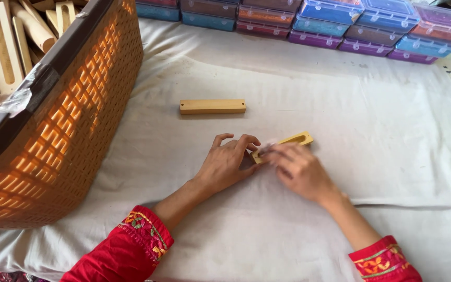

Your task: The recorder takes wooden weaving shuttle components from a basket and wipes them clean with a cloth before placing them on a white surface.

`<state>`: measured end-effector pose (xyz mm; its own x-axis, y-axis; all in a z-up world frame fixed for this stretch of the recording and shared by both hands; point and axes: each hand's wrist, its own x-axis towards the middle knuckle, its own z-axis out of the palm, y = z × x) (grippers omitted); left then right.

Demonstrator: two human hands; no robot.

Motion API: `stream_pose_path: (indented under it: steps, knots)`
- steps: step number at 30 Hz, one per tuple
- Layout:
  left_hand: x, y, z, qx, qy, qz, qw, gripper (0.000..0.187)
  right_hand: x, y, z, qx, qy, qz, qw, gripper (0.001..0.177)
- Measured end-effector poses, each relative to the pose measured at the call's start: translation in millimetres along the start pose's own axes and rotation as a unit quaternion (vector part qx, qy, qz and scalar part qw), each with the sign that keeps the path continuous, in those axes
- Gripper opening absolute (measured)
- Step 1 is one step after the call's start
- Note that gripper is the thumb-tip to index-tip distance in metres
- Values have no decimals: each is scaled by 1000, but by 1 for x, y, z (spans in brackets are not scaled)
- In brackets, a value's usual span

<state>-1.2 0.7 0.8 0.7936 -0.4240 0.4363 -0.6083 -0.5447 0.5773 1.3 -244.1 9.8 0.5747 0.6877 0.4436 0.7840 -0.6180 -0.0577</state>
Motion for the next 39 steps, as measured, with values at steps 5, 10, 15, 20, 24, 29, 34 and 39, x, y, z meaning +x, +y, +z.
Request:
stream_pose_path:
  steps: [5,10,15,20,24,29,34,39]
  knots:
    - [2,3,-2,8,-24,-18,1000,47,-19,41,-14,-48,1,95,994,31]
    - [0,0,-3,14,-2,-1,1000,48,-2,1,5,-105,8,59,993,31]
    - [1,3,-6,27,-15,-3,1000,49,-7,20,7,36,-18,50,998,39]
    - [0,2,-2,18,-16,-2,1000,49,-18,43,-3,-37,-7,123,992,43]
    - [0,1,-3,0,-15,-2,1000,48,-2,-3,9,26,4,70,997,51]
    - [0,1,-3,10,-17,0,1000,49,-1,8,8,41,-8,56,998,54]
    - [1,2,-1,19,-29,-12,999,49,-16,44,-4,-2,-19,120,993,58]
    - [0,1,-1,12,-14,1,1000,48,-5,6,7,6,9,79,997,53]
